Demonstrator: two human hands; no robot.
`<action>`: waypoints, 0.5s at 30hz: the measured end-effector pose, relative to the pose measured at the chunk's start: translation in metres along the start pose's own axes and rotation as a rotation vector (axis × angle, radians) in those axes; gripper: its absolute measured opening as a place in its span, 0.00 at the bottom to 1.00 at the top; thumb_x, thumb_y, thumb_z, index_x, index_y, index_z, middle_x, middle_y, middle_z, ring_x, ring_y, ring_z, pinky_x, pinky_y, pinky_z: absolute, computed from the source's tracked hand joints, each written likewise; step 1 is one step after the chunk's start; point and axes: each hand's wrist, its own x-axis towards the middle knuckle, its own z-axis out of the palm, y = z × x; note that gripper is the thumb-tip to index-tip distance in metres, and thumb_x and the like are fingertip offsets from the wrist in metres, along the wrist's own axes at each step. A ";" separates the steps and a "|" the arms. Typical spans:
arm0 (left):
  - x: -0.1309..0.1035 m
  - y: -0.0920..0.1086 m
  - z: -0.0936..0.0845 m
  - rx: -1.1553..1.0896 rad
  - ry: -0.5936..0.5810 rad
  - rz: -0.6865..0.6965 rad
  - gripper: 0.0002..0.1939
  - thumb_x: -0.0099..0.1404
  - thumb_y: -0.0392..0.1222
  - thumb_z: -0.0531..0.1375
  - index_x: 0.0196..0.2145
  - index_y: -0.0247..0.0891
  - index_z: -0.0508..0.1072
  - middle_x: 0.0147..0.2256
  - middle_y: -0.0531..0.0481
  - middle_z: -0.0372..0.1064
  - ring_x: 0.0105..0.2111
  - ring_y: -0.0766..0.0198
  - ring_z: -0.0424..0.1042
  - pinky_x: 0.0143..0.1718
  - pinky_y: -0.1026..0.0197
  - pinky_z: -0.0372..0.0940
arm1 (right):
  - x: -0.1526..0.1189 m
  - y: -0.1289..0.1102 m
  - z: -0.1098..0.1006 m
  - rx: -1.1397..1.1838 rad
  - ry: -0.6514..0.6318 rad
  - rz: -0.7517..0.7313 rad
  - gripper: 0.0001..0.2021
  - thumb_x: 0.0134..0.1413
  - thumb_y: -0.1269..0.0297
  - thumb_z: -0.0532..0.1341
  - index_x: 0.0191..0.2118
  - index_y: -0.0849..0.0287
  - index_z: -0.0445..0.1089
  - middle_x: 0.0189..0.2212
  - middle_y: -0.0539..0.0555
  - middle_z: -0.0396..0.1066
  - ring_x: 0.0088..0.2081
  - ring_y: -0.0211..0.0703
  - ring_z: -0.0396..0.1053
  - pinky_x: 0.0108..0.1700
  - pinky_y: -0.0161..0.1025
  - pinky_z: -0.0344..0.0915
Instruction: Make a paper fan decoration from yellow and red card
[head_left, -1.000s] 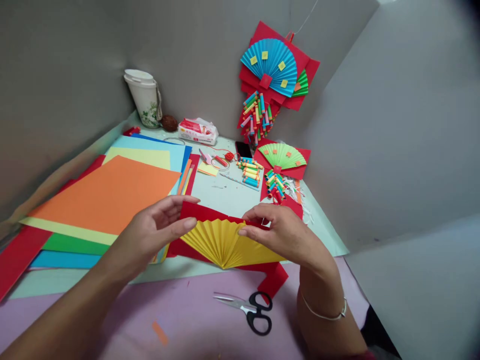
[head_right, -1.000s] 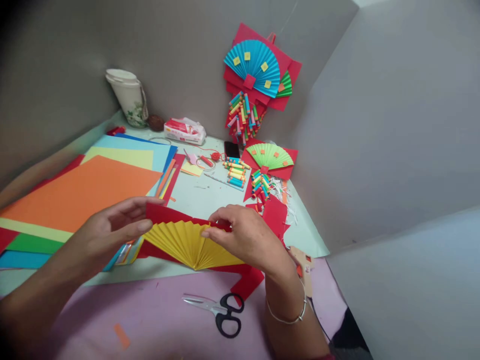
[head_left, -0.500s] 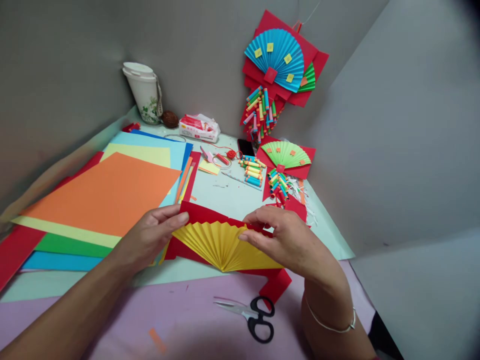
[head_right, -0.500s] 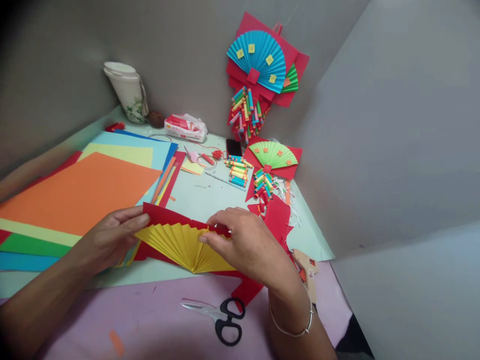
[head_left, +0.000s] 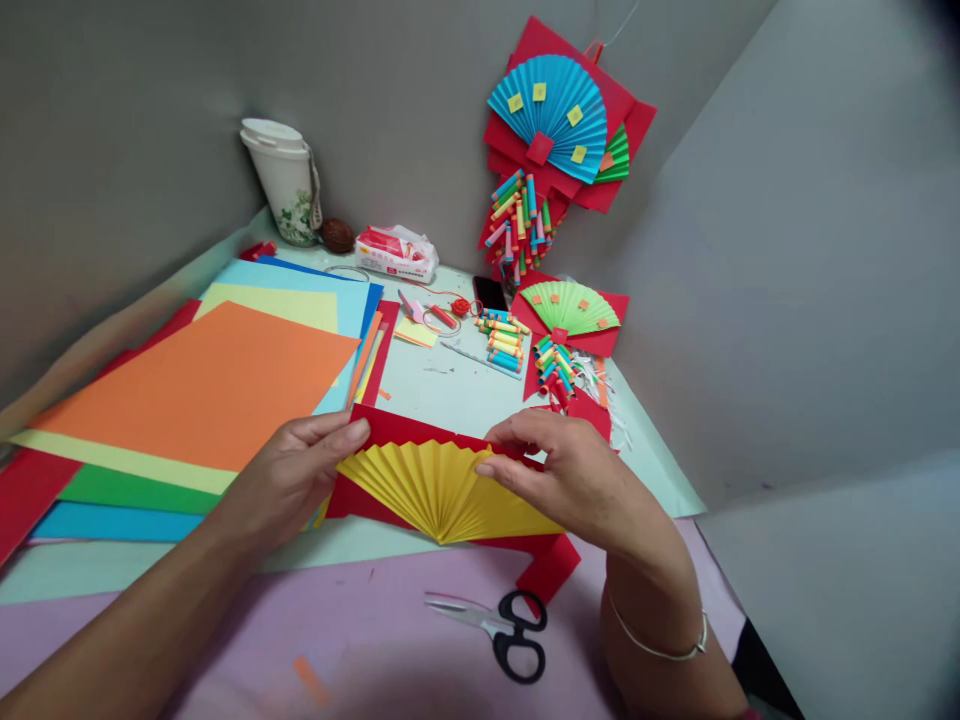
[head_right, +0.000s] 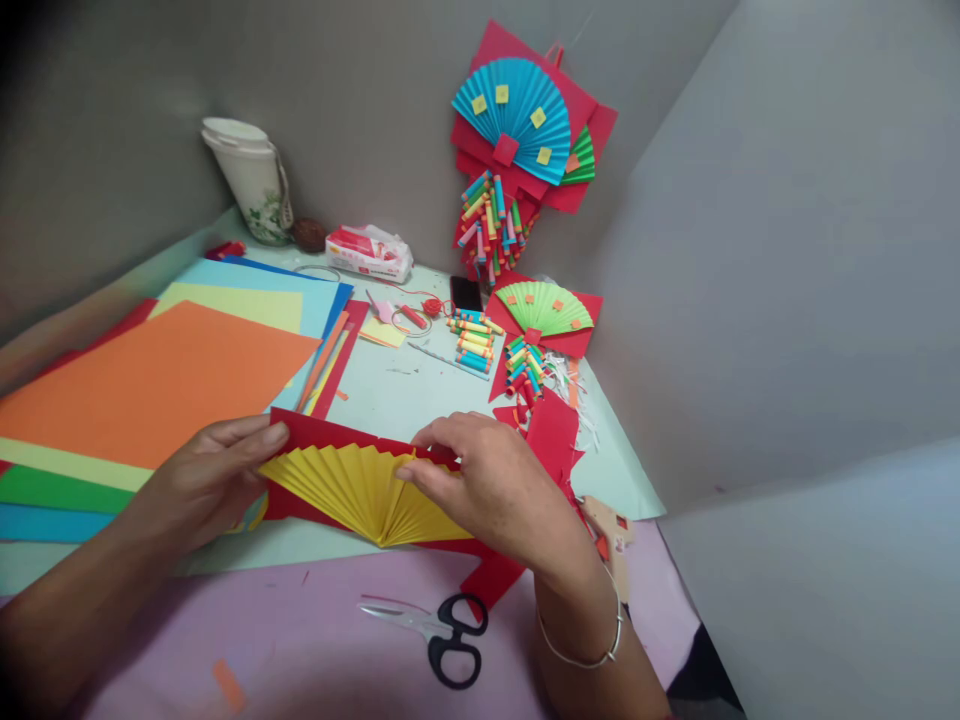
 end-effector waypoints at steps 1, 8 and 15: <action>0.000 0.000 0.000 -0.001 -0.005 0.006 0.11 0.61 0.41 0.66 0.41 0.36 0.80 0.38 0.44 0.81 0.41 0.51 0.78 0.39 0.56 0.73 | 0.000 0.000 0.000 -0.001 0.003 -0.002 0.06 0.59 0.58 0.64 0.36 0.53 0.72 0.32 0.47 0.74 0.35 0.38 0.67 0.35 0.36 0.61; 0.000 -0.001 -0.001 0.003 -0.027 0.028 0.10 0.60 0.42 0.67 0.39 0.37 0.81 0.37 0.44 0.82 0.41 0.51 0.79 0.37 0.58 0.74 | 0.000 0.000 0.000 -0.006 0.005 0.006 0.06 0.59 0.58 0.64 0.35 0.54 0.72 0.31 0.48 0.74 0.34 0.39 0.68 0.35 0.36 0.61; -0.001 0.001 0.002 0.015 -0.012 0.028 0.09 0.59 0.42 0.67 0.37 0.37 0.81 0.34 0.46 0.82 0.41 0.49 0.78 0.36 0.57 0.74 | 0.001 0.001 -0.001 -0.012 0.001 0.006 0.07 0.59 0.57 0.62 0.35 0.54 0.73 0.31 0.49 0.74 0.35 0.39 0.68 0.35 0.36 0.62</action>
